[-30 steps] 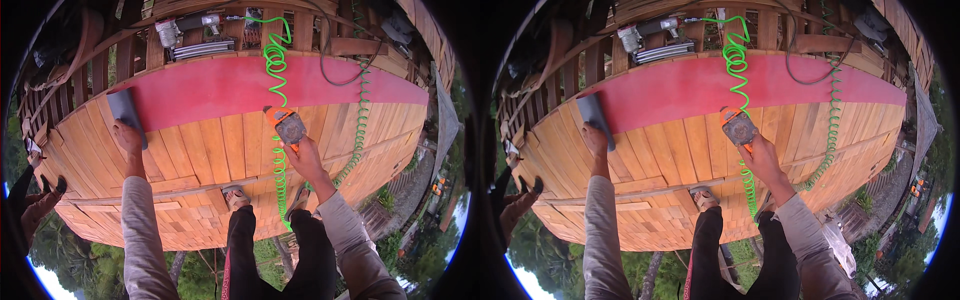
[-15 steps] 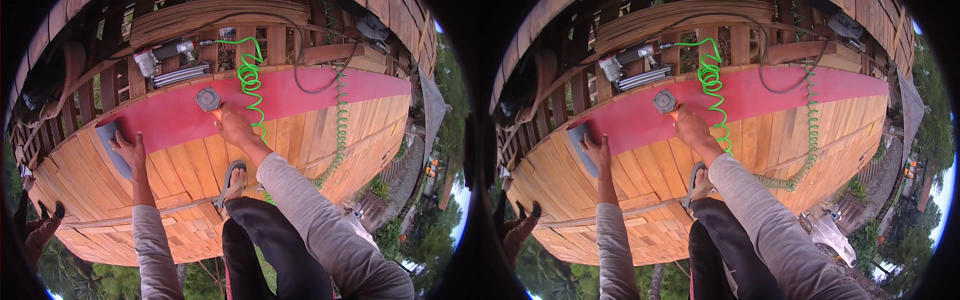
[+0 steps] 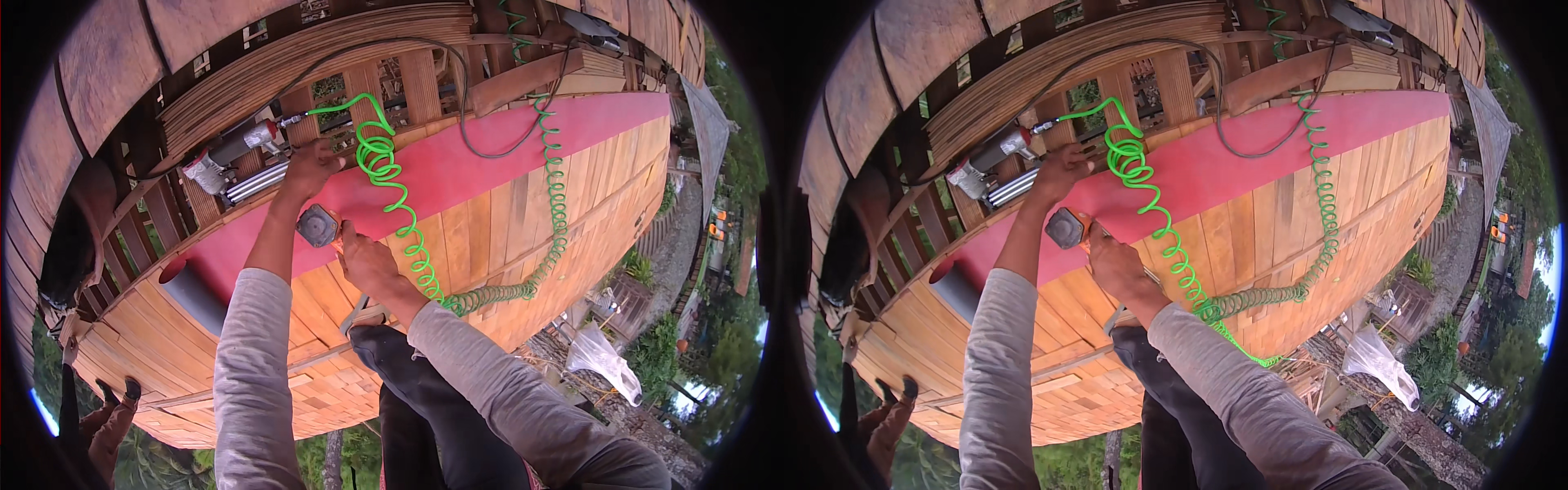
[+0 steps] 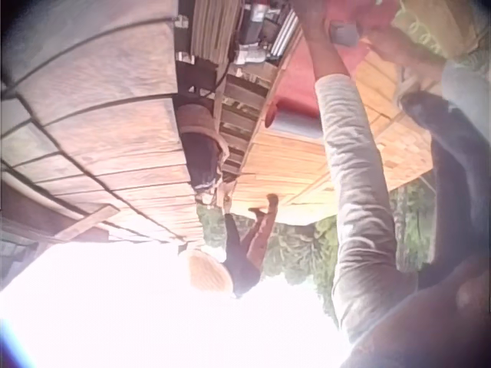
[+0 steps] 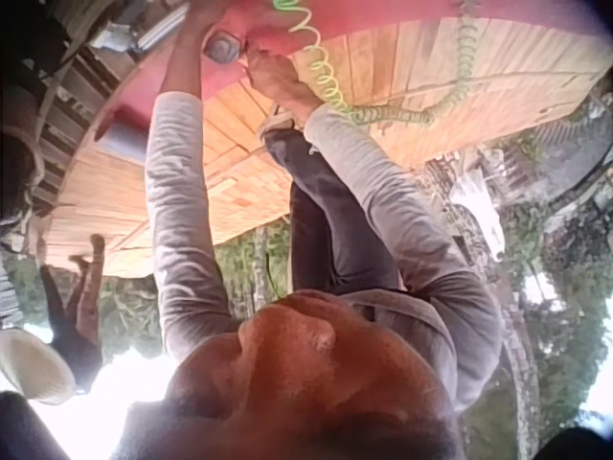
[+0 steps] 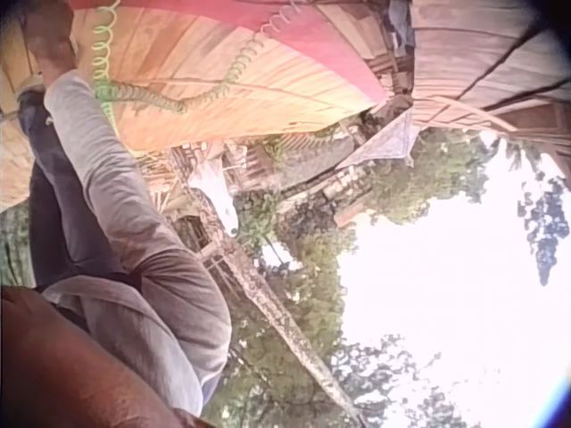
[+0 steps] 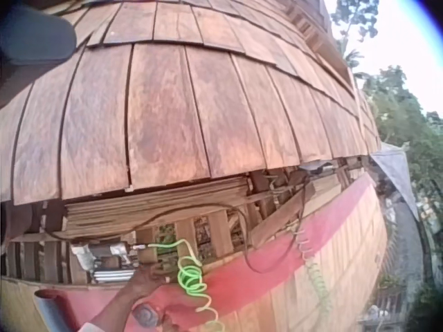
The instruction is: The person secures a red flashing membrane to a curved wooden roof structure using a pneumatic nail gun, while positioning wooden shingles and pulling the membrane taut by hand.
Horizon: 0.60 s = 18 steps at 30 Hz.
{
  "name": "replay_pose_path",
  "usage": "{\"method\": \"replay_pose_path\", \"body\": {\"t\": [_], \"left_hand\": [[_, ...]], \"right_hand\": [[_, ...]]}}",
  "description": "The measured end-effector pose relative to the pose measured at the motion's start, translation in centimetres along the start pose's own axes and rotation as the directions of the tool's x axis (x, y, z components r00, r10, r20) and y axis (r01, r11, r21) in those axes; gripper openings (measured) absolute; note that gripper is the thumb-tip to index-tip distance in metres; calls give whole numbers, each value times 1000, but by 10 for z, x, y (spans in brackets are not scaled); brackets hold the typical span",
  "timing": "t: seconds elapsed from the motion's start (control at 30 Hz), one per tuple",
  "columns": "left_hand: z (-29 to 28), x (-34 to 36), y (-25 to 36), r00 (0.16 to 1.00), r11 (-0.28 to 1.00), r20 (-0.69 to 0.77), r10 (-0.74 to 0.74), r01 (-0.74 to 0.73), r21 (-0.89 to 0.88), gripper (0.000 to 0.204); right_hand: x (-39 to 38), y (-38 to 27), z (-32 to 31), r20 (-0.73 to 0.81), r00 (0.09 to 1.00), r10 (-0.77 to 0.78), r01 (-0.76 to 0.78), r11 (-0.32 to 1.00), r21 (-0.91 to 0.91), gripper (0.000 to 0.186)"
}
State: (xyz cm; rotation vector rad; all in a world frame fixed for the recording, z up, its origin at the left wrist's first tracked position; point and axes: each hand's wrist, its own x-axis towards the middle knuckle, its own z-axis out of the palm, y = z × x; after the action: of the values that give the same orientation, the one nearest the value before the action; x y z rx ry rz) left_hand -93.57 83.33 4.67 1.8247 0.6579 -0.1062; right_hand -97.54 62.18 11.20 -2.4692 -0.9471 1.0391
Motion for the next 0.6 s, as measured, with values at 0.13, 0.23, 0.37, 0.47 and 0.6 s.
{"method": "replay_pose_path", "body": {"t": [0.13, 0.23, 0.37, 0.47, 0.6], "left_hand": [[30, 39, 17, 998, 991, 22, 60, -62, 118, 39], [39, 48, 32, 986, 961, -136, 93, -53, 272, 28], [37, 29, 36, 994, 917, -65, -92, 59, -395, 21], [35, 1, 96, 974, 564, 103, -202, 202, -801, 18], [42, -18, 103, 973, 359, 216, -79, 229, -904, 14]], "right_hand": [[4, -8, -2, -25, 1000, -14, 15, 998, 60, 49], [9, -6, -4, 25, 999, 26, -27, 997, 68, 49], [8, -7, -7, 28, 1000, -12, 10, 997, 83, 53], [4, 3, -12, -27, 999, -20, 21, 999, 46, 54], [8, 1, -4, -52, 998, -21, 24, 998, 56, 48]]}}
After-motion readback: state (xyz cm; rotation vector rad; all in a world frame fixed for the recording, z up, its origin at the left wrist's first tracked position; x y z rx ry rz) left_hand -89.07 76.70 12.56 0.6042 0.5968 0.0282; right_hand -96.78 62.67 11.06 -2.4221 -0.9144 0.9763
